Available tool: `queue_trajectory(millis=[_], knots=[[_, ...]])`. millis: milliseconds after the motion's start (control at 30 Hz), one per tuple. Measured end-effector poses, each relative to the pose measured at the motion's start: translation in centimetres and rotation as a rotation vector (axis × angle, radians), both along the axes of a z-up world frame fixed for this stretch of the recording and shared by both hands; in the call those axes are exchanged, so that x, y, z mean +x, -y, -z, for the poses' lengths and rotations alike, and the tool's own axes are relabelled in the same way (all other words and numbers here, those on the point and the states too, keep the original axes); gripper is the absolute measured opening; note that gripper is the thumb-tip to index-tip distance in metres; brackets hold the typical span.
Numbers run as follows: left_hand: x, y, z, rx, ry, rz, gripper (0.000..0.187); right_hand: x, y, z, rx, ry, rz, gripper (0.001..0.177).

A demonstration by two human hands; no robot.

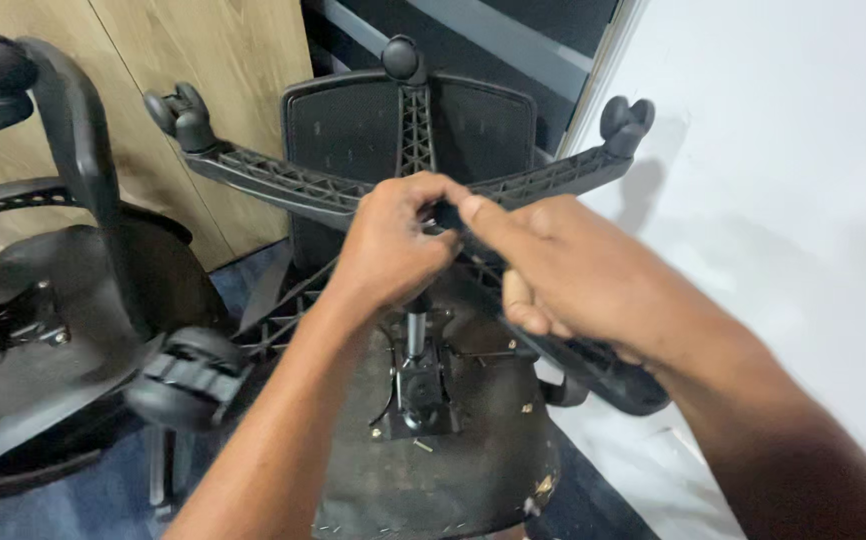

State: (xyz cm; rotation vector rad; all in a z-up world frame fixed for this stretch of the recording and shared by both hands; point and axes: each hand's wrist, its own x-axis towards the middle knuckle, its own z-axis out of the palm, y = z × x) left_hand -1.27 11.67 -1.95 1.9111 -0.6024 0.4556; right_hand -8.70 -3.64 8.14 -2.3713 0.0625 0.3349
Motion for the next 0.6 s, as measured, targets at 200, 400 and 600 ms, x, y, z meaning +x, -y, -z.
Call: queue_trajectory(millis=[200, 400, 600], knots=[[-0.6, -1.3, 0.5, -0.108, -0.056, 0.048, 0.023, -1.2, -2.9, 1.0, -0.023, 0.014, 0.152, 0.088], [-1.9, -1.2, 1.4, -0.125, -0.017, -0.058, 0.016, -2.3, -4.3, 1.9, 0.068, 0.13, 0.151, 0.081], [-2.2, -1.0, 1.9, -0.132, 0.009, -0.049, 0.025, -2.7, -4.4, 1.5, -0.089, 0.195, 0.271, 0.041]])
